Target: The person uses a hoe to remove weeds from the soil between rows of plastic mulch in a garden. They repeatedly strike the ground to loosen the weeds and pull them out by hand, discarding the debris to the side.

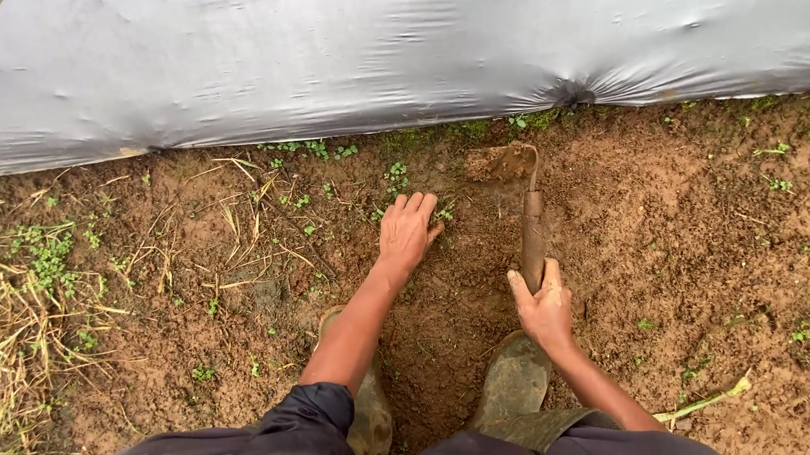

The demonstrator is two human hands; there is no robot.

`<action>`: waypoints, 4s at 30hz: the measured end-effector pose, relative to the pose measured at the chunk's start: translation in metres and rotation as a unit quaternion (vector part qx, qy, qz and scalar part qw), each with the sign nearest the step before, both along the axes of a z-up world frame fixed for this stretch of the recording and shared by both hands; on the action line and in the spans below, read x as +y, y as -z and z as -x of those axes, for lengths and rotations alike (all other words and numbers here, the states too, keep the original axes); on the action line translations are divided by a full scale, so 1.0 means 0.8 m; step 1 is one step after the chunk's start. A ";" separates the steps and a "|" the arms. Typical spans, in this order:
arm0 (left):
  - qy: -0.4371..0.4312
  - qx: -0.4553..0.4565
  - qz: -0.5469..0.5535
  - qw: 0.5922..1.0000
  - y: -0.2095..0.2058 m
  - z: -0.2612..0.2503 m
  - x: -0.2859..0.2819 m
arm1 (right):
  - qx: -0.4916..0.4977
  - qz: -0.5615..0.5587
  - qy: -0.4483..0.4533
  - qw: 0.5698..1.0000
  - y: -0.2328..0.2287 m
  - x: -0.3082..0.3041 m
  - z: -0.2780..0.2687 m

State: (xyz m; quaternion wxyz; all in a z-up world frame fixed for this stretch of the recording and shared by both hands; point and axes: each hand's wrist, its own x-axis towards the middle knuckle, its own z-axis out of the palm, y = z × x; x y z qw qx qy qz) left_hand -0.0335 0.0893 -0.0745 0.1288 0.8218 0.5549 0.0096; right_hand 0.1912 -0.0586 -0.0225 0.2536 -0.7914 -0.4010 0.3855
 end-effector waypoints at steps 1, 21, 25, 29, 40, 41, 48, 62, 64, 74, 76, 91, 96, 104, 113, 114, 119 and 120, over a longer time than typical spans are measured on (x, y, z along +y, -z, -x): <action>-0.006 0.004 -0.001 1.000 0.023 0.015 -0.008 | 0.004 -0.001 -0.006 1.000 0.004 0.014 0.007; -0.172 0.023 0.049 0.984 -0.040 0.038 -0.078 | 0.037 -0.009 -0.153 0.988 0.018 0.068 0.105; -0.172 0.051 0.060 0.982 -0.060 0.040 -0.080 | 0.041 0.032 -0.151 0.987 0.007 0.058 0.103; -0.193 0.043 0.082 0.977 -0.090 0.039 -0.084 | 0.039 0.024 -0.149 0.988 0.000 0.073 0.118; -0.205 -0.055 0.118 0.970 0.002 0.060 -0.116 | 0.000 0.164 -0.307 0.938 -0.061 0.035 0.112; -0.205 -0.057 0.126 0.969 0.002 0.069 -0.117 | 0.021 0.178 -0.313 0.933 -0.077 0.047 0.115; -0.249 -0.052 0.077 0.964 -0.043 0.149 -0.107 | -0.009 0.185 -0.461 0.868 -0.183 0.154 0.151; -0.222 0.056 0.079 0.970 -0.043 0.220 -0.131 | 0.099 0.095 -0.198 0.971 -0.048 -0.035 0.310; -0.224 0.064 0.081 0.969 -0.027 0.219 -0.129 | 0.111 0.077 -0.147 0.980 -0.035 -0.043 0.320; -0.239 -0.008 0.092 0.967 -0.031 0.210 -0.134 | 0.021 -0.078 -0.009 0.997 -0.030 0.046 0.284; -0.248 -0.014 0.090 0.965 -0.037 0.210 -0.135 | -0.002 -0.090 -0.013 0.996 -0.014 0.047 0.280; -0.301 -0.039 0.093 0.948 -0.052 0.202 -0.141 | 0.067 -0.012 0.010 0.998 -0.039 0.000 0.317; -0.318 -0.018 0.076 0.945 -0.022 0.208 -0.151 | 0.128 0.093 -0.064 0.985 -0.041 -0.082 0.358; -0.403 -0.023 0.055 0.913 -0.038 0.238 -0.174 | 0.047 0.129 -0.127 0.982 -0.070 -0.066 0.377; -0.416 -0.047 0.055 0.907 -0.024 0.234 -0.169 | 0.091 -0.016 -0.019 0.996 -0.043 0.051 0.344; -0.418 -0.045 0.056 0.906 -0.024 0.234 -0.168 | 0.082 -0.019 -0.044 0.995 -0.032 0.057 0.345; -0.424 -0.053 0.066 0.902 -0.040 0.235 -0.172 | 0.023 0.025 -0.143 0.989 -0.026 0.005 0.352; -0.425 -0.054 0.069 0.901 -0.045 0.236 -0.170 | 0.018 0.027 -0.152 0.988 -0.027 0.000 0.353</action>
